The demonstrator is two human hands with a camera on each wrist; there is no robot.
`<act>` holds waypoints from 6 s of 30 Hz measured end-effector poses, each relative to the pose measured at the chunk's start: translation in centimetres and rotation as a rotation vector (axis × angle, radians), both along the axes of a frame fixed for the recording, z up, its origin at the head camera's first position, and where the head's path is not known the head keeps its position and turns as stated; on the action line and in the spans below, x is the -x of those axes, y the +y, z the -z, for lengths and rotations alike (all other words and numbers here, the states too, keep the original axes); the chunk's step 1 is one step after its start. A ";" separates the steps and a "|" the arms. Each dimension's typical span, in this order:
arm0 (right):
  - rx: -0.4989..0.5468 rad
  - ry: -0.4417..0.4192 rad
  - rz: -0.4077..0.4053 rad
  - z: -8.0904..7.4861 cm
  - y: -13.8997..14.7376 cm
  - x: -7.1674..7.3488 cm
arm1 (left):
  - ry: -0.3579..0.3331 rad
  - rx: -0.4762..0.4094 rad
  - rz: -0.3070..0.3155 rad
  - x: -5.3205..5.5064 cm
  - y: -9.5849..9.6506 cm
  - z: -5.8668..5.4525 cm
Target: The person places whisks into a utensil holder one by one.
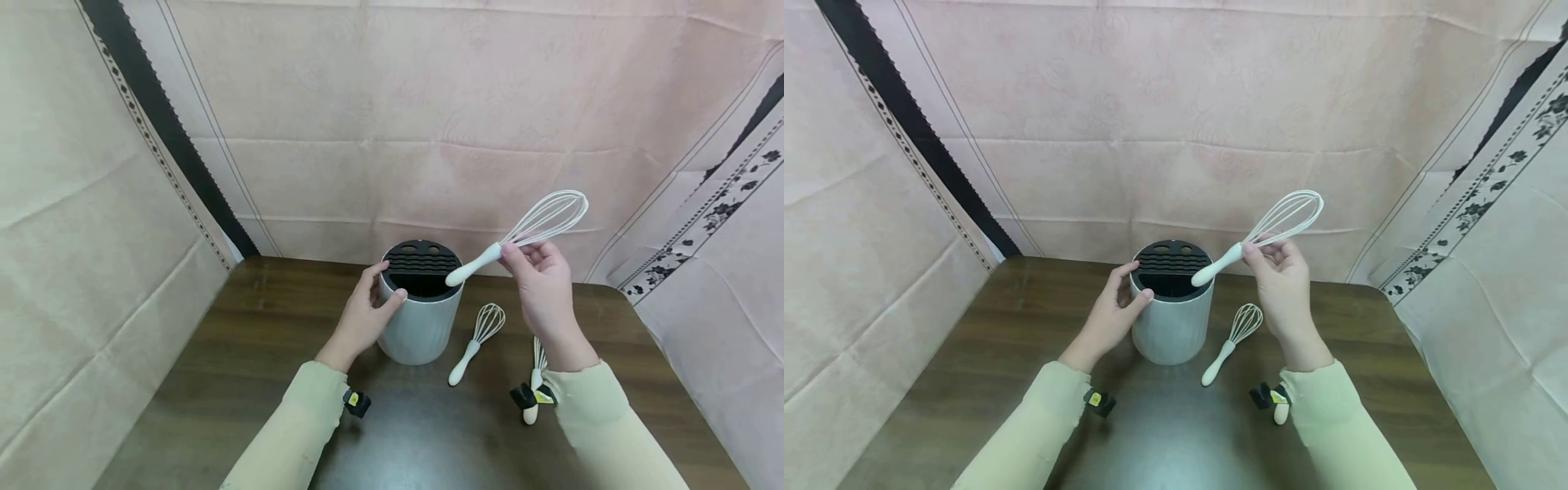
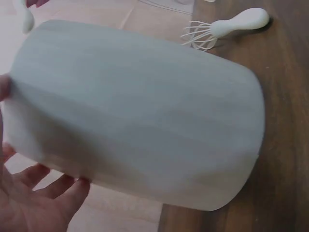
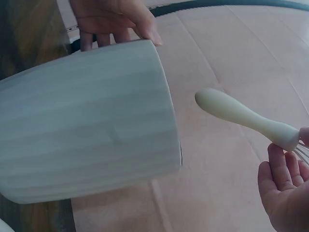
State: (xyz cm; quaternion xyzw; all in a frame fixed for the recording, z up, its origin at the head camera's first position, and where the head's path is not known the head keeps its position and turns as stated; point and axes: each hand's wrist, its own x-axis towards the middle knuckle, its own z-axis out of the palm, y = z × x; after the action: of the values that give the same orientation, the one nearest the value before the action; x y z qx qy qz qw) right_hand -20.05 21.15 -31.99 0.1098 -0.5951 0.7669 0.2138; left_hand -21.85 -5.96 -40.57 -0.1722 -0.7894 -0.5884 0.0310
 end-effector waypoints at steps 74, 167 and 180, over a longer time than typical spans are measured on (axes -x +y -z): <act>-1.240 0.000 -0.051 0.9 -4.4 1.6 | 0.012 0.037 -0.023 0.9 -0.1 1.5; -0.630 -0.945 -0.113 15.3 5.2 2.4 | 0.044 0.029 -0.028 0.9 0.2 2.0; -0.736 -0.923 -0.053 15.8 4.9 2.9 | 0.035 0.025 -0.029 0.9 0.3 2.1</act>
State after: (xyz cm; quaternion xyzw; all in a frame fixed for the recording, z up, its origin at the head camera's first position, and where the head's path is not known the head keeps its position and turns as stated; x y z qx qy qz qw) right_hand -22.93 26.03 -47.81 -0.1533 -0.8505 0.4838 -0.1385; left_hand -22.73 -5.68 -42.64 -0.1713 -0.7984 -0.5750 0.0511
